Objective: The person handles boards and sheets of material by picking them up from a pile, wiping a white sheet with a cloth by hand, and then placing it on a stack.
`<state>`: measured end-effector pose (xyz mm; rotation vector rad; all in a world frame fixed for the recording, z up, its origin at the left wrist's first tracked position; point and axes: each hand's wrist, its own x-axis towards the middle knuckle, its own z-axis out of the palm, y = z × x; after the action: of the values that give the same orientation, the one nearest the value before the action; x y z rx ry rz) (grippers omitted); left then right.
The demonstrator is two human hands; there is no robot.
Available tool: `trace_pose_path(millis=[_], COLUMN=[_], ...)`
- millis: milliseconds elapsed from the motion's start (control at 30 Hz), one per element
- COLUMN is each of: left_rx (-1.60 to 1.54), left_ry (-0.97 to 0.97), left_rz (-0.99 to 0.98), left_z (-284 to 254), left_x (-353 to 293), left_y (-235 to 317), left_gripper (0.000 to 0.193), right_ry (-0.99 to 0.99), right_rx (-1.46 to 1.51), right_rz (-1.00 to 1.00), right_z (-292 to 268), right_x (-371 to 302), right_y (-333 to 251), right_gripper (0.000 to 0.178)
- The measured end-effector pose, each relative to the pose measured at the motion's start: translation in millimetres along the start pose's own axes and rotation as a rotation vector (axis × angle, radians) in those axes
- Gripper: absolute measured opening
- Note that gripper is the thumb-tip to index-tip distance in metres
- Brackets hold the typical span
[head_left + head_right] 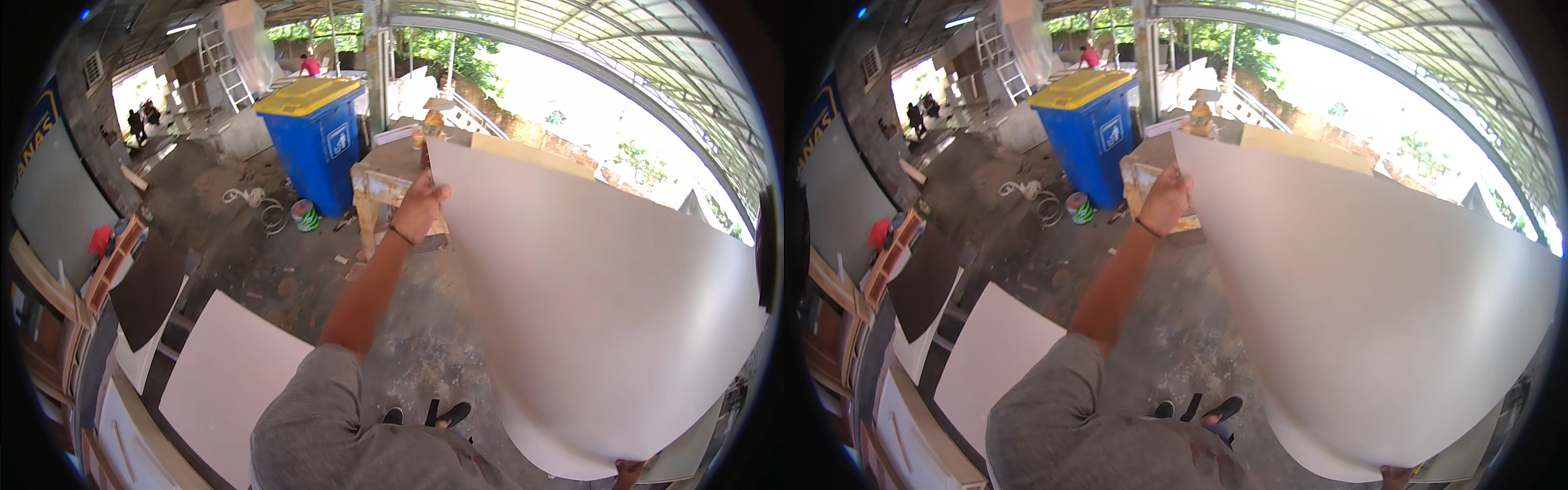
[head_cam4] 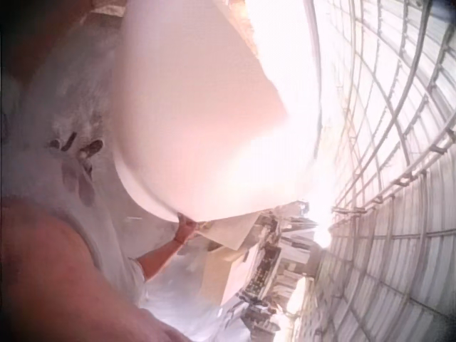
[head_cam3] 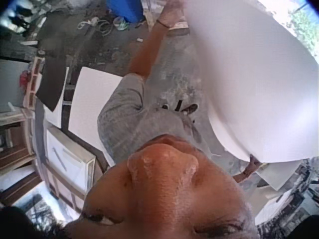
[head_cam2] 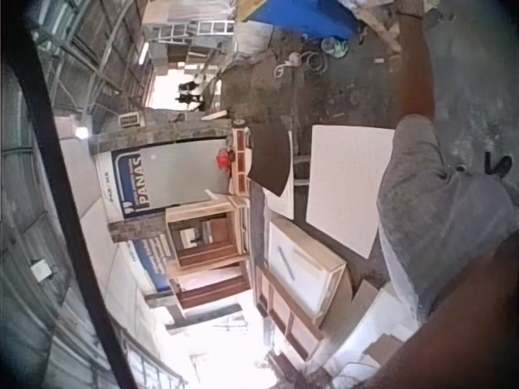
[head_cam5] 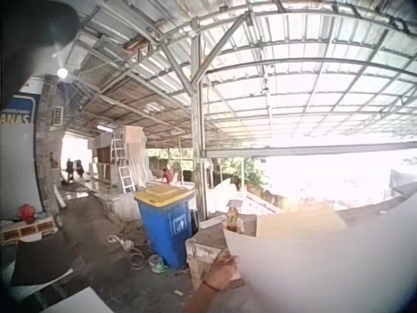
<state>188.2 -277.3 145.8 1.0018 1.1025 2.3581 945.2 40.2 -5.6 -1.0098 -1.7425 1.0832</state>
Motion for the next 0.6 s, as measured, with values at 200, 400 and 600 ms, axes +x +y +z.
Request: trace_pose_path(millis=[200,400,600], left_rx=[0.116,0.147,-0.017], left_ry=[0.135,0.336,0.492], left_rz=[-0.193,-0.329,-0.439], left_z=[18.3,39.1,37.4], left_x=[6.9,5.1,-18.0], left_y=[-106.1,-193.2,-246.1], left_gripper=[0.026,0.039,0.048], right_ry=[0.184,0.035,-0.043], right_rx=[-0.263,-0.123,-0.758], right_rz=[0.177,0.036,0.014], right_z=[15.0,-8.3,-3.6], right_x=[49.7,158.4,281.9], right_y=[-127.9,-142.7,-177.2], right_gripper=[0.057,0.064,0.064])
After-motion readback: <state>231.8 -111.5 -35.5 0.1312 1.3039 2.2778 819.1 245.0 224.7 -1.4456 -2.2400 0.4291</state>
